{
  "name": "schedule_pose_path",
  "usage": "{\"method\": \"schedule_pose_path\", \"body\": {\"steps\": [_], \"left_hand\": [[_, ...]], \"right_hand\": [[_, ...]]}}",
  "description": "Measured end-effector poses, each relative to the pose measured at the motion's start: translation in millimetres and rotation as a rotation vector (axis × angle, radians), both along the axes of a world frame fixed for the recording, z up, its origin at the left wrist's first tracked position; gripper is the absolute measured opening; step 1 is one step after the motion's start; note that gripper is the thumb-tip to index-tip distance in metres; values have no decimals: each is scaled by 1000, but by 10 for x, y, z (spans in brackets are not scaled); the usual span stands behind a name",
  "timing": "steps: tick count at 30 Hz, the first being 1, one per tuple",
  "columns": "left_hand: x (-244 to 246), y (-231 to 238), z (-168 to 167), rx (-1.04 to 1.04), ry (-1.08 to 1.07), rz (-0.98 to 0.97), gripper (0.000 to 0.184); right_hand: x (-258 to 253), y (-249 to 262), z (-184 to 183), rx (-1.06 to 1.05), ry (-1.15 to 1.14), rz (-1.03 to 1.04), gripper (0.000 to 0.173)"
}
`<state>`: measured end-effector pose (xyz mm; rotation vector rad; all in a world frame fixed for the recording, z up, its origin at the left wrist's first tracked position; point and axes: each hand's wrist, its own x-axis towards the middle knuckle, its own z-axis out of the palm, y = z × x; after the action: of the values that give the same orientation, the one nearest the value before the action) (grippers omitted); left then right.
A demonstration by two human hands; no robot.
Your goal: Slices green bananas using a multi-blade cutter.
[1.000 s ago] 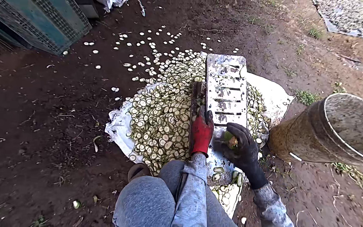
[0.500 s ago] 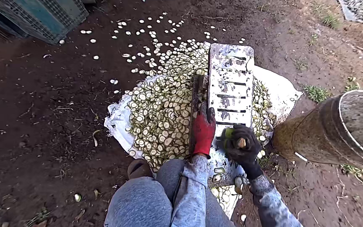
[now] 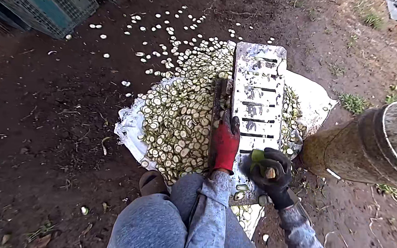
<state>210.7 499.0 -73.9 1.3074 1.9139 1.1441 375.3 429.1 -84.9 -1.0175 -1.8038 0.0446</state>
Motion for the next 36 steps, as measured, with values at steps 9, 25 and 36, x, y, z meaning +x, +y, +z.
{"method": "schedule_pose_path", "body": {"steps": [9, 25, 36], "left_hand": [[-52, 13, -15, -2, 24, -22, 49], [-68, -12, -39, -33, 16, -29, 50], [-3, 15, -48, -38, 23, -6, 49]], "right_hand": [[-473, 1943, 693, -25, -288, -178, 38], [-486, 2028, 701, -116, -362, -159, 45], [-168, 1270, 374, -38, -370, -133, 42]]}}
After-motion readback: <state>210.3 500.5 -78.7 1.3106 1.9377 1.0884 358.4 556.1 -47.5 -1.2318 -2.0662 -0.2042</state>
